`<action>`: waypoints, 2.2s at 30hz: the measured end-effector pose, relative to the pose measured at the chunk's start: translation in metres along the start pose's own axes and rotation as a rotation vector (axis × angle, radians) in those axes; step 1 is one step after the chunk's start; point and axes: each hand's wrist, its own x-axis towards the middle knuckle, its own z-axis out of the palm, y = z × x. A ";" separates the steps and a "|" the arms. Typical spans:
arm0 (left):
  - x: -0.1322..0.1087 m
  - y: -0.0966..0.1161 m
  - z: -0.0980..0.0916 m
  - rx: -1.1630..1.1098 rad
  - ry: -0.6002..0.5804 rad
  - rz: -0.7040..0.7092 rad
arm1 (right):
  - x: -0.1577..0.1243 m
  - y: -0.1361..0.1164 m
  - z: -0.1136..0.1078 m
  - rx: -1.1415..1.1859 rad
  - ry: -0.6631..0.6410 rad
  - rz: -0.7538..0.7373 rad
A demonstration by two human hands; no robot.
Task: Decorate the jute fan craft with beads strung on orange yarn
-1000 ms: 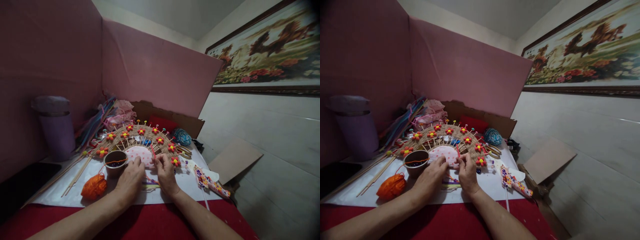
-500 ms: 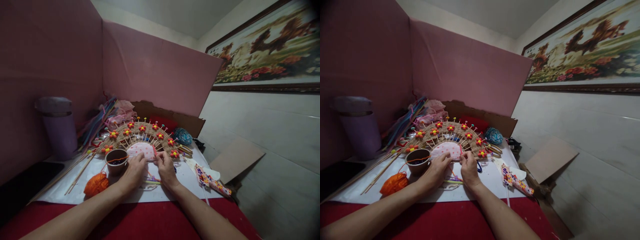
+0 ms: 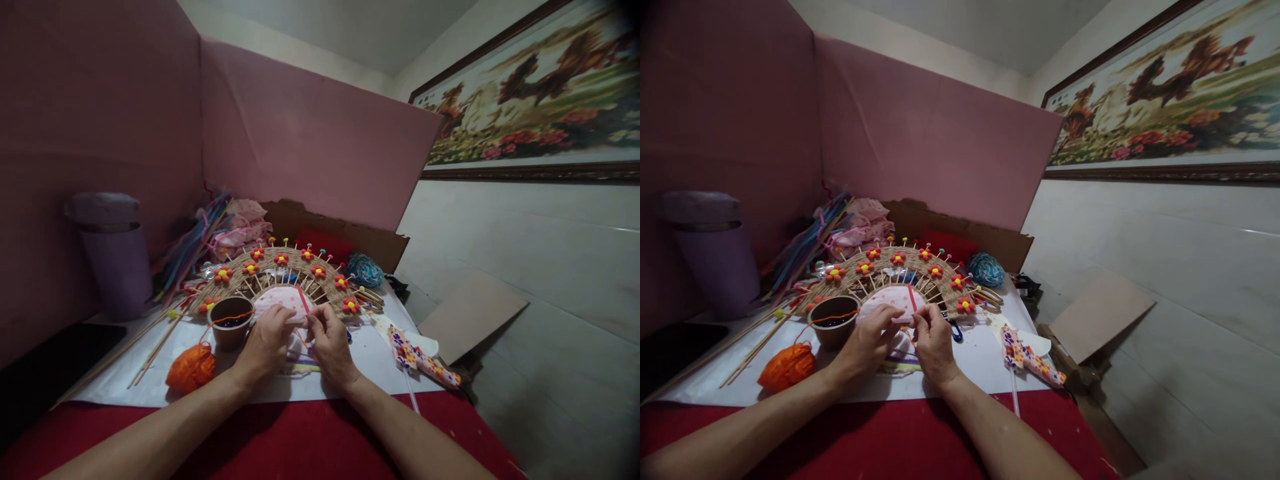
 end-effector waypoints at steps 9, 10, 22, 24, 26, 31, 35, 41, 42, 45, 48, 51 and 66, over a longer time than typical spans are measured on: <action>0.001 0.008 0.000 -0.285 0.053 -0.064 | -0.004 -0.001 0.002 0.000 -0.048 -0.049; 0.000 0.008 0.001 -0.295 0.059 -0.072 | -0.004 -0.001 0.002 0.002 -0.052 -0.049; 0.003 0.014 -0.004 -0.285 0.067 -0.126 | -0.007 -0.006 0.002 0.090 -0.076 -0.010; 0.003 0.015 -0.004 -0.276 0.088 -0.123 | -0.007 -0.007 0.002 0.098 -0.060 0.011; 0.002 0.015 -0.005 -0.252 0.107 -0.116 | -0.007 -0.006 0.001 0.092 -0.052 0.020; 0.000 0.015 -0.006 -0.161 0.136 0.023 | -0.006 -0.001 0.001 0.104 -0.096 0.079; 0.001 0.014 -0.007 -0.021 0.119 0.167 | -0.005 -0.002 0.001 0.319 -0.132 0.205; 0.000 0.009 -0.007 0.117 0.098 0.233 | -0.003 -0.012 0.000 0.621 -0.217 0.387; 0.000 0.009 -0.007 0.130 0.093 0.229 | -0.003 -0.012 0.000 0.631 -0.214 0.394; 0.001 0.009 -0.007 0.154 0.090 0.230 | -0.003 -0.011 0.000 0.636 -0.194 0.407; 0.001 0.009 -0.007 0.151 0.097 0.226 | -0.003 -0.011 0.001 0.650 -0.189 0.420; 0.001 0.009 -0.006 0.135 0.103 0.226 | -0.003 -0.013 0.001 0.683 -0.174 0.439; 0.002 0.009 -0.003 -0.145 0.139 0.274 | -0.004 -0.015 0.001 0.630 -0.138 0.422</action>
